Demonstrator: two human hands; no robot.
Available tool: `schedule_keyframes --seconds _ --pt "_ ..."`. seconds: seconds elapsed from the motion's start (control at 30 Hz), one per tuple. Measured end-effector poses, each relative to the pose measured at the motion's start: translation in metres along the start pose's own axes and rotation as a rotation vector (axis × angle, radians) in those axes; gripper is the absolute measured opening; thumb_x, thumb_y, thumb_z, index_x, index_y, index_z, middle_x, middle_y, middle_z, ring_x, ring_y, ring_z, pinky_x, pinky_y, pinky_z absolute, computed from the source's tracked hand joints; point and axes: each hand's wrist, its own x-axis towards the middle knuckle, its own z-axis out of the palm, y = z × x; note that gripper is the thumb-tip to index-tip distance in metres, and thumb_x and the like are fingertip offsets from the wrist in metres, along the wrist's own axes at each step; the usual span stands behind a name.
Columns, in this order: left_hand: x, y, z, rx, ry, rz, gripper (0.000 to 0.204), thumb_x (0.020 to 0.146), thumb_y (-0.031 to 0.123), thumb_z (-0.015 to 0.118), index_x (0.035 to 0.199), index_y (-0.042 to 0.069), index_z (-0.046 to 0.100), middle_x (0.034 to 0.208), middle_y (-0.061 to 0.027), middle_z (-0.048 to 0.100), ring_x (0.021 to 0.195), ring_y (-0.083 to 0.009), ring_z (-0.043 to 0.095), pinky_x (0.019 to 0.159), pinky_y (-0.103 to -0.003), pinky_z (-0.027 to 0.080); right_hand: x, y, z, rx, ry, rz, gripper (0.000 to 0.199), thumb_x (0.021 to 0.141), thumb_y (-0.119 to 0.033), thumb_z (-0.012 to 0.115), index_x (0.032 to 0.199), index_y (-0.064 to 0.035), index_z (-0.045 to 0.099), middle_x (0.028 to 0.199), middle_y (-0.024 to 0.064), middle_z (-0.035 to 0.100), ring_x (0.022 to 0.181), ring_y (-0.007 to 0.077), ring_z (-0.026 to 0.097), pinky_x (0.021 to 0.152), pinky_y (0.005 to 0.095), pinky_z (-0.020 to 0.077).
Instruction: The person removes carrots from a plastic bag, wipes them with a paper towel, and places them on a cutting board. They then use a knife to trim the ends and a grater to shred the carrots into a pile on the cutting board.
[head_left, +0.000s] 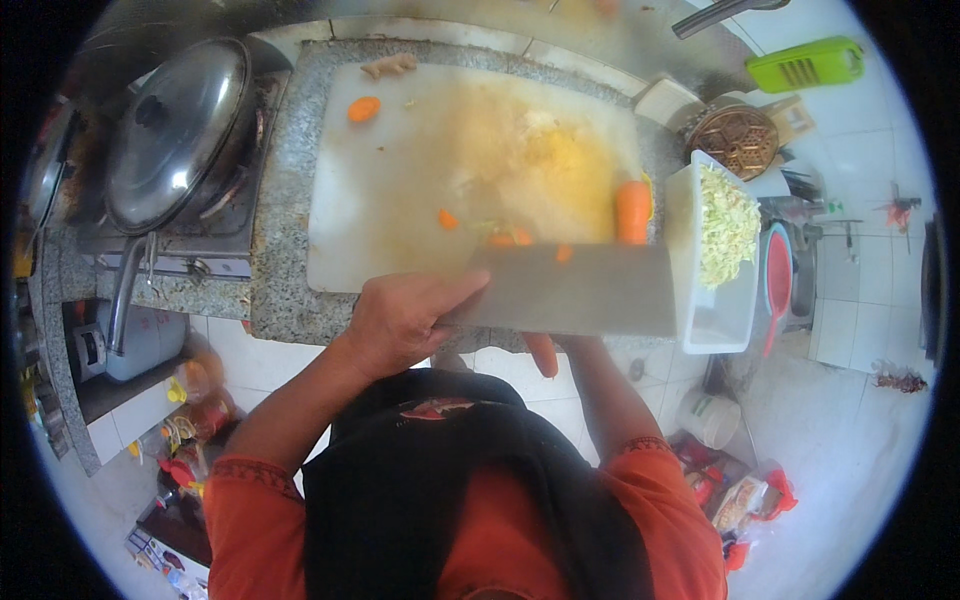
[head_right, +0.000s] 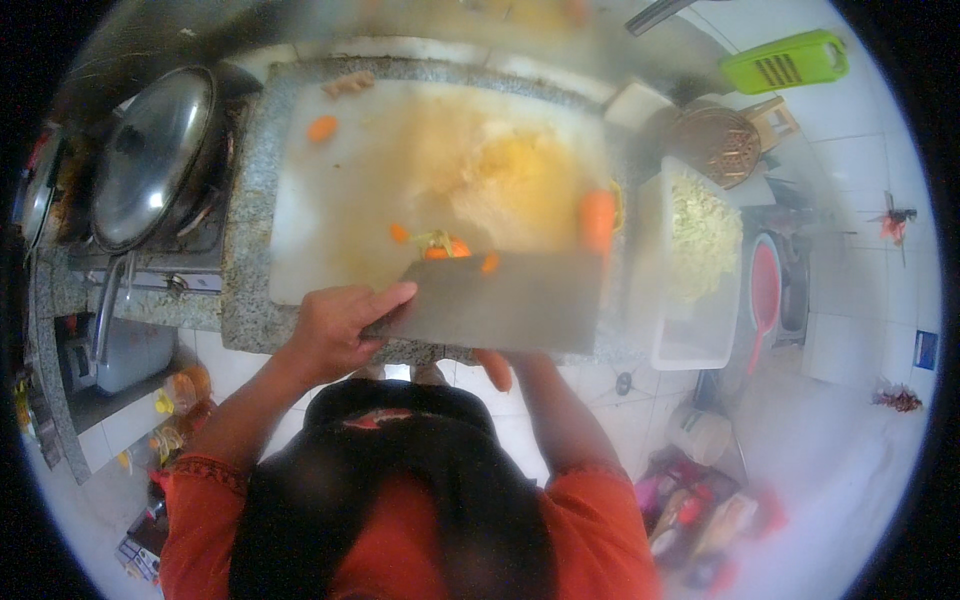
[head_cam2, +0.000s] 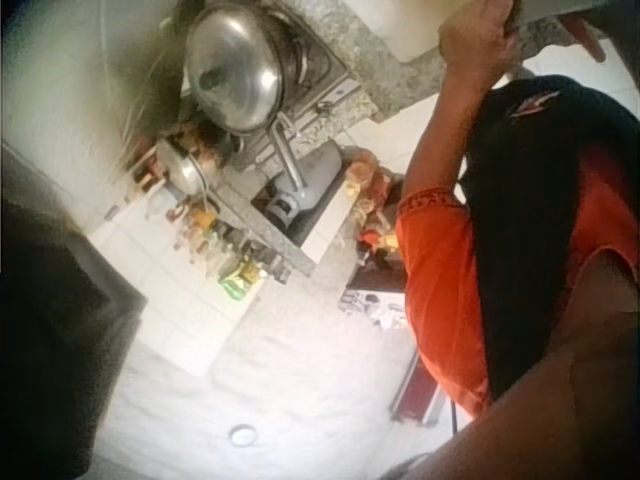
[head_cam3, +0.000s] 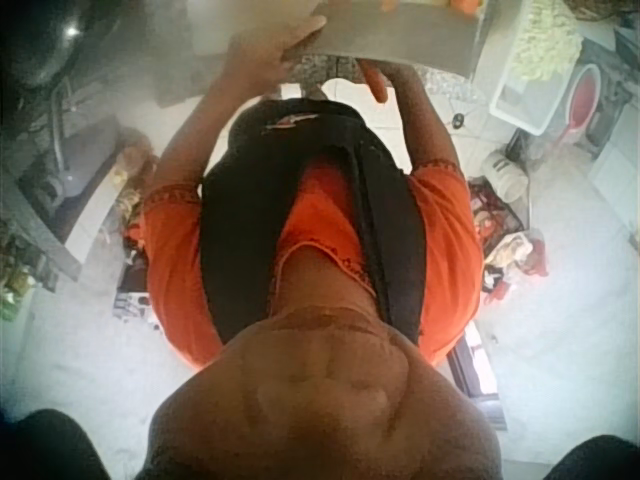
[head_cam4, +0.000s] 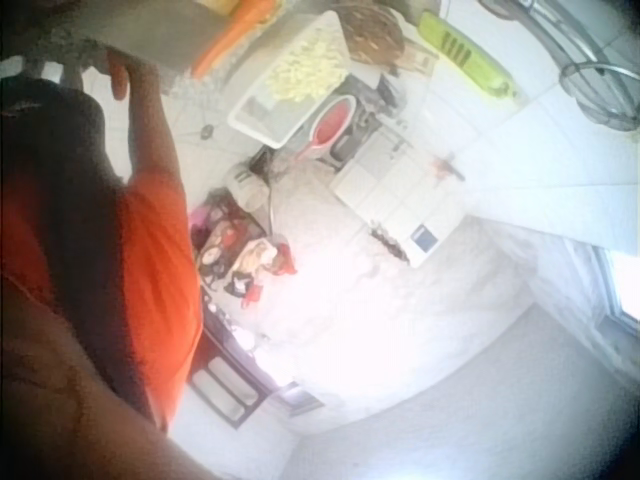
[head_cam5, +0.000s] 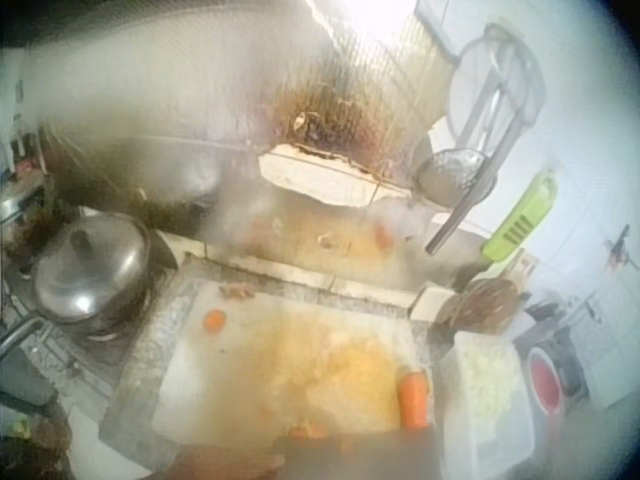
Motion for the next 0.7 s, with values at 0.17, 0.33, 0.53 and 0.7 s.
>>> schedule_keyframes --seconds 0.17,0.33,0.53,0.7 --pt "0.002 -0.001 -0.002 -0.011 -0.053 -0.064 0.043 0.073 0.01 0.072 0.115 0.014 0.062 0.091 -0.0084 0.067 0.079 -0.0282 0.066 0.065 -0.036 0.052 0.001 -0.004 0.001 -0.032 -0.007 -0.013 0.049 0.076 -0.012 0.071 0.121 -0.0023 0.055 0.111 0.011 0.062 0.099 0.021 0.06 0.085 0.0343 0.0494" --pt "0.0 -0.014 -0.006 -0.119 -0.111 -0.104 0.05 0.071 0.008 0.073 0.119 0.015 0.061 0.098 -0.0108 0.068 0.086 -0.0283 0.067 0.071 -0.034 0.053 0.001 -0.011 -0.001 -0.1 -0.01 -0.016 0.05 0.075 -0.012 0.073 0.12 -0.0022 0.055 0.111 0.0105 0.062 0.098 0.0206 0.061 0.085 0.0338 0.0499" --pt "-0.007 -0.038 -0.01 -0.037 -0.155 -0.26 0.053 0.072 0.003 0.072 0.122 0.014 0.061 0.107 -0.0146 0.066 0.095 -0.0273 0.067 0.081 -0.033 0.053 -0.005 -0.03 0.003 -0.339 -0.003 -0.047 0.051 0.074 -0.011 0.075 0.12 -0.0021 0.056 0.112 0.01 0.062 0.097 0.0202 0.062 0.084 0.0331 0.0504" --pt "-0.015 -0.052 -0.009 -0.102 -0.097 -0.533 0.048 0.078 0.003 0.069 0.124 0.009 0.059 0.091 -0.01 0.067 0.081 -0.0157 0.066 0.072 -0.027 0.052 0.001 -0.031 -0.004 -0.317 0.09 -0.038 0.069 0.072 -0.026 0.082 0.129 -0.0069 0.049 0.114 0.0109 0.059 0.104 0.0204 0.058 0.091 0.0341 0.0466"
